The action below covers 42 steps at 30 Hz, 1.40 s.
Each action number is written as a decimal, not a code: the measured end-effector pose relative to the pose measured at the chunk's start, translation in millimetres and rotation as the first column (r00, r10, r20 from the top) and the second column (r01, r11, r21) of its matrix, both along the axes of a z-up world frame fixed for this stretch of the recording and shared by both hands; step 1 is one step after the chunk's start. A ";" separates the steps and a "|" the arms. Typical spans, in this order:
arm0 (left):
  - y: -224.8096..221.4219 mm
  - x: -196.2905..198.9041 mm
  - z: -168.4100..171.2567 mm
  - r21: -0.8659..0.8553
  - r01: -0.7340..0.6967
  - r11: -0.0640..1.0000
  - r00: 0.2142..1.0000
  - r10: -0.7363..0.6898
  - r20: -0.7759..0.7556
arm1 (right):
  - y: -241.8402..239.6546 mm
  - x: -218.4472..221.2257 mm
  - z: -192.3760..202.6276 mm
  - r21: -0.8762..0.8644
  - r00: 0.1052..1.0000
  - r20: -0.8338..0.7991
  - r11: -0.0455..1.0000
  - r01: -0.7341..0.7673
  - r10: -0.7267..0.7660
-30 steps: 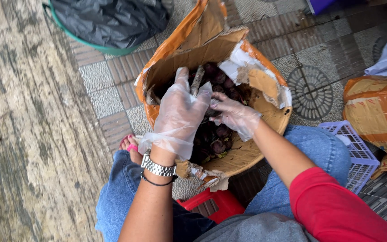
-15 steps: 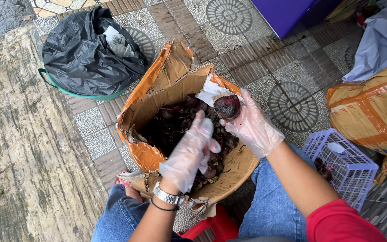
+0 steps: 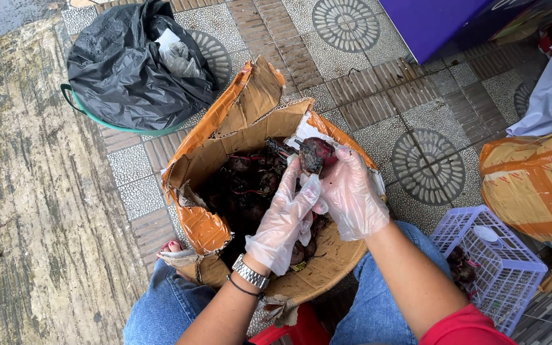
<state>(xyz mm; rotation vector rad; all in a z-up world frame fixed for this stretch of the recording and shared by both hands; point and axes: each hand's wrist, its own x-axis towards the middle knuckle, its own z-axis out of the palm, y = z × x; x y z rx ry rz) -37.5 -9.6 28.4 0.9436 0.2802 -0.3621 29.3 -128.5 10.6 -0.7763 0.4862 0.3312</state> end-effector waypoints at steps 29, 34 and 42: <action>8.6 9.9 -37.3 -0.172 -0.137 0.976 0.977 0.161 0.137 | -11.5 18.5 -28.8 0.157 0.999 0.015 0.987 -0.037 0.035; 15.5 11.8 -0.5 -0.091 -0.256 0.962 0.966 0.259 0.019 | -7.1 13.8 -11.2 0.184 1.000 -0.008 0.983 -0.009 0.011; 4.5 2.8 -5.1 0.036 -0.245 0.969 0.969 0.246 -0.037 | 9.7 4.9 -15.4 -0.110 0.956 0.278 0.992 -0.062 0.091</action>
